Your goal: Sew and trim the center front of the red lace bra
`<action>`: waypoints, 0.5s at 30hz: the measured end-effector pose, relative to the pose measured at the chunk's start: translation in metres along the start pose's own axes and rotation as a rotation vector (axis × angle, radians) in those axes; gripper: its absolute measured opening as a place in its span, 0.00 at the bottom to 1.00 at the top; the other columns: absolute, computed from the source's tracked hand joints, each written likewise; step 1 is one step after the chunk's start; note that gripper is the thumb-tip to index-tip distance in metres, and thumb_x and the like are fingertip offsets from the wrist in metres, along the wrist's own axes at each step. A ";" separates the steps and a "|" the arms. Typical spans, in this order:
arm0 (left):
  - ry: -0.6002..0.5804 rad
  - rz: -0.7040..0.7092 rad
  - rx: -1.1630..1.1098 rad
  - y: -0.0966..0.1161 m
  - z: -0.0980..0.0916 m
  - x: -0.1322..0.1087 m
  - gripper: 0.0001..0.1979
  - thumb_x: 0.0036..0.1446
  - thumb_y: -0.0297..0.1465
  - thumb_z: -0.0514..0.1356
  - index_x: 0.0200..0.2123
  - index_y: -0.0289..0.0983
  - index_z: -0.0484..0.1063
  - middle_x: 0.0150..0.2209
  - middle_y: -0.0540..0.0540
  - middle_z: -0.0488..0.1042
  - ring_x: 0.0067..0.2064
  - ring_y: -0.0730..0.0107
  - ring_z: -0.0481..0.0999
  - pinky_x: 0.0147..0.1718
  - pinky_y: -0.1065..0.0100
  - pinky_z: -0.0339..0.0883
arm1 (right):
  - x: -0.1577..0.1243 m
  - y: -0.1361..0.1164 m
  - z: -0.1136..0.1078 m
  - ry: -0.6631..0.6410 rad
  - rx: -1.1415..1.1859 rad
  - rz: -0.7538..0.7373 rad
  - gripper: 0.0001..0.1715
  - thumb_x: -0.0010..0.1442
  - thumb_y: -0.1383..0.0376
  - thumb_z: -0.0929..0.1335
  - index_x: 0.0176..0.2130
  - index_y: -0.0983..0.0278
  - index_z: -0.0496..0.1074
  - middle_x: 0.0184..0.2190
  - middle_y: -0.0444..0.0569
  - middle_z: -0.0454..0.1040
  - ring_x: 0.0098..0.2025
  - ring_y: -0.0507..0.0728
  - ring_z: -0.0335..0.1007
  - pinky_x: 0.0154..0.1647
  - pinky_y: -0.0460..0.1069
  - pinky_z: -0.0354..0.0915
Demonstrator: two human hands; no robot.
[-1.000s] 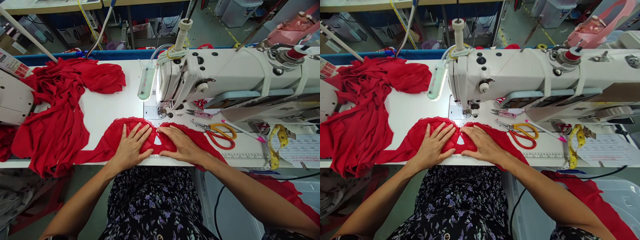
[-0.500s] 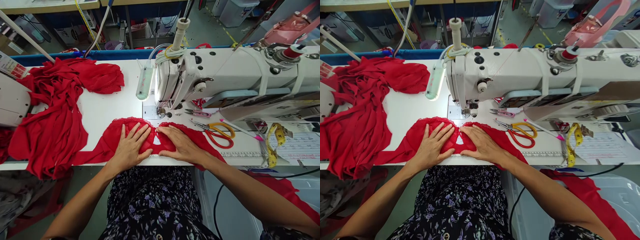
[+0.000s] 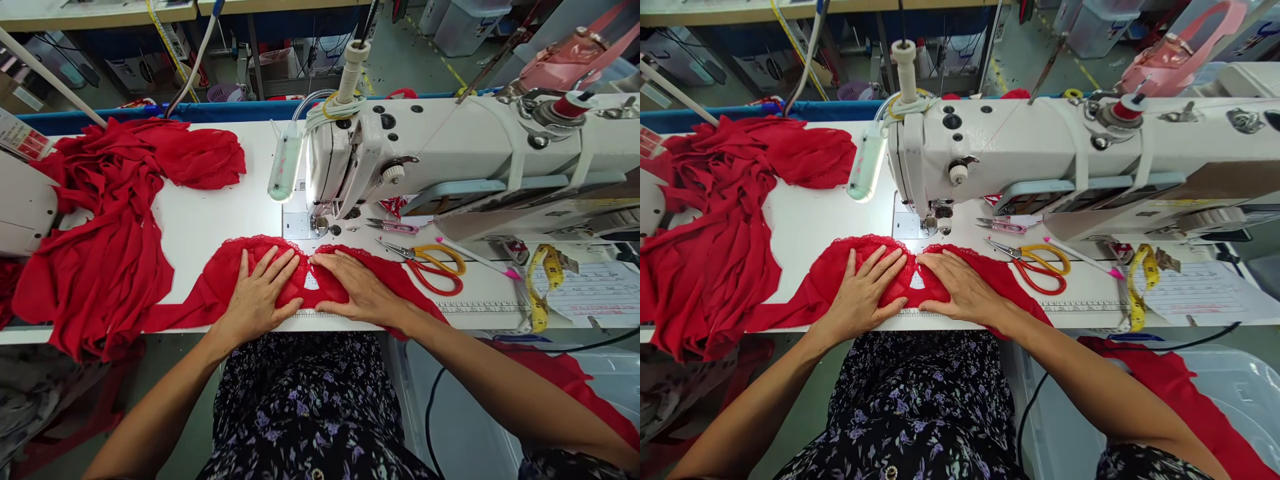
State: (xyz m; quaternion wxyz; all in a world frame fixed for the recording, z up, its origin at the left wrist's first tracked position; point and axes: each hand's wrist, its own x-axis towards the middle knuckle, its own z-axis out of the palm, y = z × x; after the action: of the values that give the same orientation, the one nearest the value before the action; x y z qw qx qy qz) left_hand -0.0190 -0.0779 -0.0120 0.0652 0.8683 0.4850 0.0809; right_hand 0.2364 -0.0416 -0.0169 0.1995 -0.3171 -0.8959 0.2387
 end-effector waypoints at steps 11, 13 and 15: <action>-0.014 -0.020 -0.002 0.003 -0.003 0.001 0.35 0.67 0.45 0.52 0.71 0.42 0.47 0.71 0.45 0.54 0.72 0.50 0.48 0.67 0.32 0.26 | 0.001 -0.002 -0.001 -0.002 -0.009 0.002 0.50 0.60 0.48 0.71 0.70 0.60 0.50 0.65 0.57 0.63 0.67 0.64 0.58 0.69 0.67 0.55; -0.021 -0.028 -0.007 0.005 -0.004 0.002 0.35 0.66 0.45 0.53 0.71 0.41 0.47 0.71 0.43 0.54 0.72 0.49 0.48 0.67 0.30 0.29 | 0.000 -0.007 -0.004 -0.020 -0.008 -0.001 0.50 0.60 0.48 0.71 0.70 0.60 0.49 0.65 0.57 0.63 0.68 0.64 0.58 0.68 0.67 0.56; 0.008 -0.057 -0.019 0.012 -0.009 -0.001 0.34 0.67 0.43 0.55 0.70 0.40 0.49 0.71 0.40 0.53 0.72 0.46 0.47 0.66 0.28 0.34 | -0.004 -0.014 -0.009 -0.033 -0.002 0.002 0.50 0.60 0.48 0.71 0.71 0.58 0.48 0.66 0.56 0.62 0.68 0.65 0.57 0.68 0.67 0.57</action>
State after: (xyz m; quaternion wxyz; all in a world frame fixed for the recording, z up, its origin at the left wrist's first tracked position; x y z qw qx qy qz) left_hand -0.0117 -0.0848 -0.0005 0.0736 0.8532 0.5089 0.0872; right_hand 0.2369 -0.0513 -0.0024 0.1839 -0.3143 -0.8990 0.2433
